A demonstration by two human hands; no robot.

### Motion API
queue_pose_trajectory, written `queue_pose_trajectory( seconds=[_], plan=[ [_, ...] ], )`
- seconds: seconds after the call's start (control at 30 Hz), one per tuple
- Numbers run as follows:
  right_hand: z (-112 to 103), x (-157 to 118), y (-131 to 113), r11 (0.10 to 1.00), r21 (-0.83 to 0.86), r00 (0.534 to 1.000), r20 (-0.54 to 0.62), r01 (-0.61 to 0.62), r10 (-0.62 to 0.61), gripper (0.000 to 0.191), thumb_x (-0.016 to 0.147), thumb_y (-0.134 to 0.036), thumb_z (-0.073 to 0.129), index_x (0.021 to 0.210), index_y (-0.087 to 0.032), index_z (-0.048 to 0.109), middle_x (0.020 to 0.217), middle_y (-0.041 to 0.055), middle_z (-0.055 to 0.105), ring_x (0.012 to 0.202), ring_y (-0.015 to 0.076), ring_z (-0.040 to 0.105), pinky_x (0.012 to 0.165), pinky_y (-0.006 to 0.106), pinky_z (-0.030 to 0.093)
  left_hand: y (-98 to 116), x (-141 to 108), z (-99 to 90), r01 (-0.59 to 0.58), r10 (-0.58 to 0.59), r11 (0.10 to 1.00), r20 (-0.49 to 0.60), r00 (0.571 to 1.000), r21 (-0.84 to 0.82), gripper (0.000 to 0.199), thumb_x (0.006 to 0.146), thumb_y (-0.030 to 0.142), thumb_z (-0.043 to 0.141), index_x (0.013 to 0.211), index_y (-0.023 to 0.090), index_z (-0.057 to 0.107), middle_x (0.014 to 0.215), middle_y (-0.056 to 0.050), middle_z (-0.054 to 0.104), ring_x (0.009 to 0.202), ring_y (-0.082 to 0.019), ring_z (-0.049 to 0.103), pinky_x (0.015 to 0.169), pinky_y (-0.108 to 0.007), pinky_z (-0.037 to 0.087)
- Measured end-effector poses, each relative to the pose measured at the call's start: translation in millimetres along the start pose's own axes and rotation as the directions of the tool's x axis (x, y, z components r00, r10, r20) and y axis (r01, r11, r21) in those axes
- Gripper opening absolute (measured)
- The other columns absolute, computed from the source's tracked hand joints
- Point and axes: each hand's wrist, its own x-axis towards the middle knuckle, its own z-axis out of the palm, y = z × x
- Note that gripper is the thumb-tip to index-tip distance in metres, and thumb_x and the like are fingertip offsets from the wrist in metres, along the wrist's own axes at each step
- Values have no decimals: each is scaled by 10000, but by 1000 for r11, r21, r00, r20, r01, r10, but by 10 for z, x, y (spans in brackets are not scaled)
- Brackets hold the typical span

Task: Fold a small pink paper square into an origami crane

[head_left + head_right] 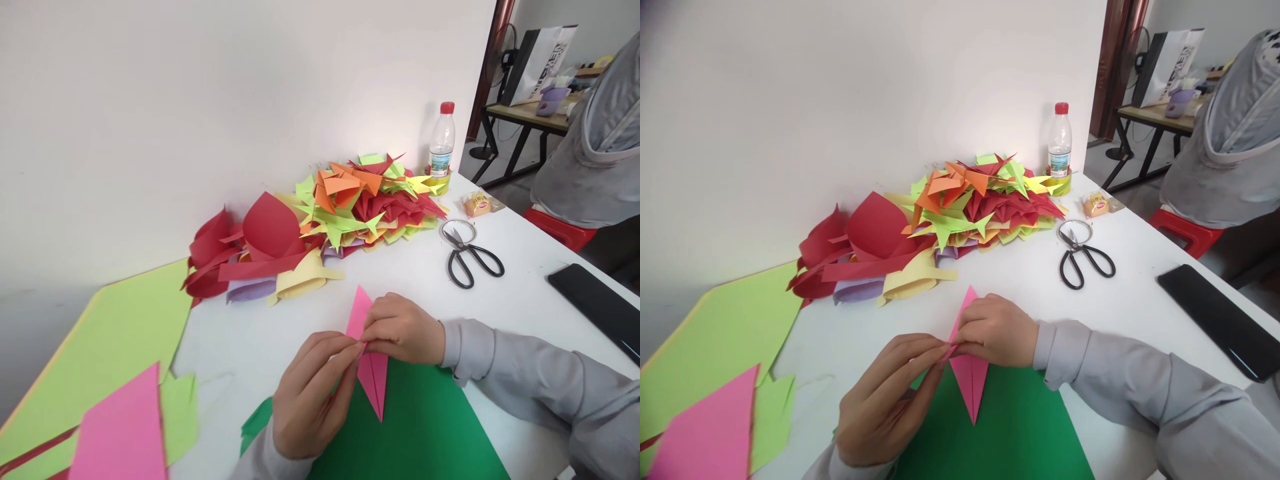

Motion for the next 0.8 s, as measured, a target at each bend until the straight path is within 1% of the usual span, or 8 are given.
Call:
queue_pose_trajectory(
  seconds=[0.17,0.27,0.3,0.33,0.4,0.57,0.7,0.8],
  plan=[
    [-10,-1,8,1000,19,1000,2,-20,20,223,946,-320,548,809,-183,659,764,28,672,728,130,589,671,282,400,57,-72,-54,4,-1,999,-86,996,37,283,774,-22,577,1011,130,605,893,-96,622,810,-204,592,628,-339,524],
    [-16,13,0,998,52,998,-45,-37,40,288,953,-361,530,766,-184,659,732,24,672,700,125,587,660,276,409,98,-166,-57,-97,115,986,-123,986,139,183,730,0,600,851,137,595,749,-50,571,682,-172,545,557,-321,489],
    [-18,19,-3,997,58,997,-55,-50,53,305,951,-377,531,751,-185,658,718,22,669,689,124,584,658,274,413,96,-195,-33,-148,147,977,14,989,156,131,747,28,594,808,144,586,707,-46,582,666,-175,550,565,-328,501],
    [-18,23,-6,996,60,996,-64,-62,66,320,947,-392,532,738,-184,656,708,21,665,682,123,581,660,272,420,82,-219,5,-246,221,956,157,963,162,100,767,49,570,797,141,592,680,-55,606,648,-180,560,554,-326,503],
    [-17,25,-8,995,60,993,-80,-78,82,336,943,-408,532,726,-182,654,698,22,659,683,126,578,671,272,434,22,-257,109,-396,341,893,251,906,213,136,801,55,512,845,124,620,729,-97,670,697,-218,622,618,-371,540],
    [3,3,12,996,40,995,-58,-79,81,291,933,-382,556,753,-181,665,720,26,662,707,135,582,686,280,449,-144,-318,314,-353,263,874,286,921,334,190,841,37,469,899,103,637,781,-123,697,699,-225,649,609,-360,554],
    [3,1,3,993,21,993,9,-115,115,213,909,-337,602,774,-186,669,743,26,662,726,139,589,705,285,460,-167,-365,337,-289,191,897,294,936,335,211,859,55,450,882,119,650,751,-101,681,647,-203,623,560,-319,546],
    [-8,19,-28,991,50,992,-3,-124,124,218,910,-321,601,754,-182,664,739,30,659,716,138,583,701,279,473,-161,-390,343,-288,191,897,293,937,335,219,859,55,445,876,117,654,728,-93,673,611,-197,607,532,-312,534]
  ],
)
